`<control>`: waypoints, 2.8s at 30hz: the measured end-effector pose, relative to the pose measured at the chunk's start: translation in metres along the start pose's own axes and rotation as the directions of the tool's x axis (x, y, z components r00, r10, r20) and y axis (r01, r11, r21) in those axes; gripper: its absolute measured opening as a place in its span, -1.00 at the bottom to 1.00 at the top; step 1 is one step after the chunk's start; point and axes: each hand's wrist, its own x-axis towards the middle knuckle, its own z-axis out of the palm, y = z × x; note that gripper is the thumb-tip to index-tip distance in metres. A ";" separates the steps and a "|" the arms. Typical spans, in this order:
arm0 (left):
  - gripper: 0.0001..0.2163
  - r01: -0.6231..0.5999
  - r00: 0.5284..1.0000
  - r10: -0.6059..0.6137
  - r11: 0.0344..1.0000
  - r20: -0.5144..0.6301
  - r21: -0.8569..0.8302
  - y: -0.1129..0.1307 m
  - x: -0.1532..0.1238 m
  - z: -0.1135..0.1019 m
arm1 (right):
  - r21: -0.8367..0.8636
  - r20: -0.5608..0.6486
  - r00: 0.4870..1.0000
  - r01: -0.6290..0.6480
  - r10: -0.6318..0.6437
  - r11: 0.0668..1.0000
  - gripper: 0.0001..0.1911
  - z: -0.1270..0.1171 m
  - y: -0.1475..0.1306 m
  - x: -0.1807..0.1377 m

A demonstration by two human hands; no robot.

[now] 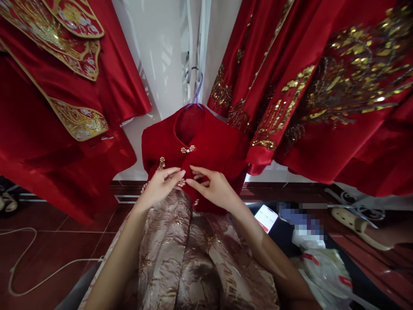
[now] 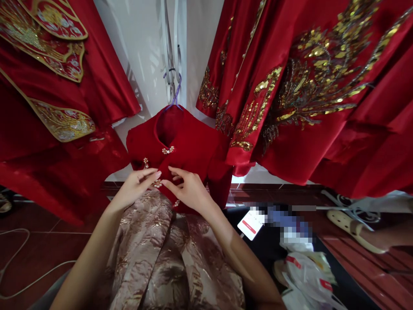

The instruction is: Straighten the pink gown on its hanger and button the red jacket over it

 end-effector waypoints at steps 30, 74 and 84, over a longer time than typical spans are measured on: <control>-0.73 -0.053 0.807 0.179 0.971 -0.563 0.232 -0.100 0.036 -0.006 | 0.024 -0.067 0.994 0.092 -0.091 0.995 -0.85 0.005 0.003 -0.002; -0.77 -0.070 0.877 0.084 0.996 -0.473 0.047 -0.093 0.043 -0.038 | -0.388 -0.208 0.950 0.137 -0.231 0.911 -0.87 0.074 0.031 0.072; -0.83 -0.072 0.739 0.183 0.978 -0.648 0.194 -0.112 0.012 -0.008 | -0.006 -0.053 0.987 0.151 -0.151 0.989 -0.76 0.053 0.055 0.044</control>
